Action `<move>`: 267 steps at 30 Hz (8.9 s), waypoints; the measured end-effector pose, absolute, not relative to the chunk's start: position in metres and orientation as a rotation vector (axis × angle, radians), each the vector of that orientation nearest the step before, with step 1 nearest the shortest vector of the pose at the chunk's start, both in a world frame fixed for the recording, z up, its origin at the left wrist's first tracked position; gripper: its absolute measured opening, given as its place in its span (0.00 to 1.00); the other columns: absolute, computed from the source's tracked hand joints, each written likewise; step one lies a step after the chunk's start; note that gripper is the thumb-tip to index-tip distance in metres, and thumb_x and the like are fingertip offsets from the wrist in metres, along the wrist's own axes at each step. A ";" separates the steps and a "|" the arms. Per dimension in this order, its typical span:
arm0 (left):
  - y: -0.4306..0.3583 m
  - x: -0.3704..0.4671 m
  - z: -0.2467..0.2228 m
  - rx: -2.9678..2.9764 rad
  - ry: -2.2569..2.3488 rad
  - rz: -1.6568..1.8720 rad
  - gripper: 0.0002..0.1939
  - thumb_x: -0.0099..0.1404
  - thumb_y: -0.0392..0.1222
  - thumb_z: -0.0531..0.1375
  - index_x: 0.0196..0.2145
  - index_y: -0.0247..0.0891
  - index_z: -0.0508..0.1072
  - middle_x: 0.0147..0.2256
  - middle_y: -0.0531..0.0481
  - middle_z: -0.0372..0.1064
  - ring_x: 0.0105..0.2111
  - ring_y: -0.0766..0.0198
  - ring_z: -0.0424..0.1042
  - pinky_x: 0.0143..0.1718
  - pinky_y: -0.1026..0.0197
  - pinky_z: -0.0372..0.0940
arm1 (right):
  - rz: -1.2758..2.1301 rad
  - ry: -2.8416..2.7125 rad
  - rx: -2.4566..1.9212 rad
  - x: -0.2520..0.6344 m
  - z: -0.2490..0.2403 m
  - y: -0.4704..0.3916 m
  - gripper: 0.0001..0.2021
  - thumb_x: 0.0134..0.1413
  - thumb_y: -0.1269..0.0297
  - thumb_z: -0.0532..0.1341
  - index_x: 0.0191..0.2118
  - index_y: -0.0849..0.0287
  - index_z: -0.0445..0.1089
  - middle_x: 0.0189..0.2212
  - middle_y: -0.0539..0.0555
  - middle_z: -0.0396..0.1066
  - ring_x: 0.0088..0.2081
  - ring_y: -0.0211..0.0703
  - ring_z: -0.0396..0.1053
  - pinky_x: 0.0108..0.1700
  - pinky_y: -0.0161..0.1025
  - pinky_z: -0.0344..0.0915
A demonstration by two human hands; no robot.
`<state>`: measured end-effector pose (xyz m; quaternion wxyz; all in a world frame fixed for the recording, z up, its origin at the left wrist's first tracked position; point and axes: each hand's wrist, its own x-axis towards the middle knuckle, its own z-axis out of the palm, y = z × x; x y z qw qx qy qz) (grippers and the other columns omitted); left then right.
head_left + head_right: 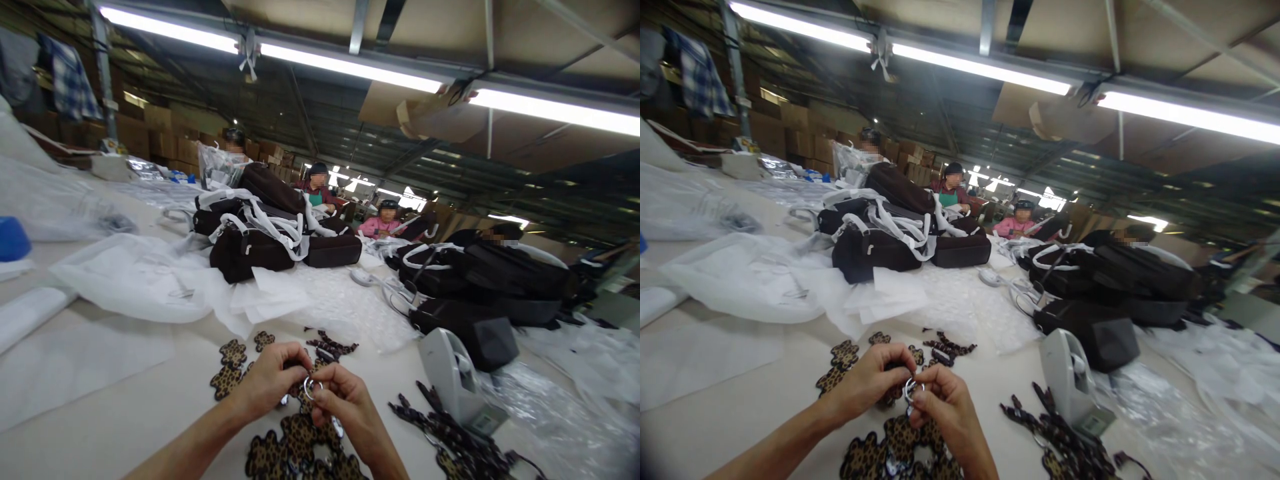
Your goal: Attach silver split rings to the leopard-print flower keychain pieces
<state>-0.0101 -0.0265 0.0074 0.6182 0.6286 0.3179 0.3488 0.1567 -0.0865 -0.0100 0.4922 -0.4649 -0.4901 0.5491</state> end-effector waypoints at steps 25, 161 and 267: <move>0.020 0.005 0.010 2.259 1.002 0.617 0.16 0.62 0.34 0.48 0.34 0.35 0.76 0.35 0.46 0.76 0.36 0.59 0.72 0.40 0.59 0.64 | 0.413 -1.337 -1.300 0.188 0.014 -0.100 0.07 0.53 0.60 0.63 0.35 0.57 0.73 0.23 0.49 0.74 0.25 0.43 0.72 0.30 0.36 0.68; -0.013 0.034 -0.002 2.343 0.775 0.709 0.15 0.66 0.39 0.50 0.43 0.39 0.75 0.42 0.44 0.73 0.45 0.54 0.68 0.50 0.56 0.59 | -0.130 -0.825 -1.524 0.252 0.022 -0.114 0.25 0.53 0.47 0.60 0.48 0.61 0.72 0.34 0.58 0.75 0.30 0.48 0.72 0.39 0.47 0.69; 0.022 0.011 -0.008 1.455 0.803 0.885 0.08 0.51 0.43 0.55 0.28 0.37 0.65 0.23 0.55 0.65 0.19 0.71 0.60 0.20 0.68 0.52 | 0.417 -1.472 -1.642 0.207 -0.035 -0.080 0.07 0.47 0.66 0.62 0.31 0.53 0.78 0.32 0.55 0.77 0.36 0.51 0.72 0.43 0.44 0.63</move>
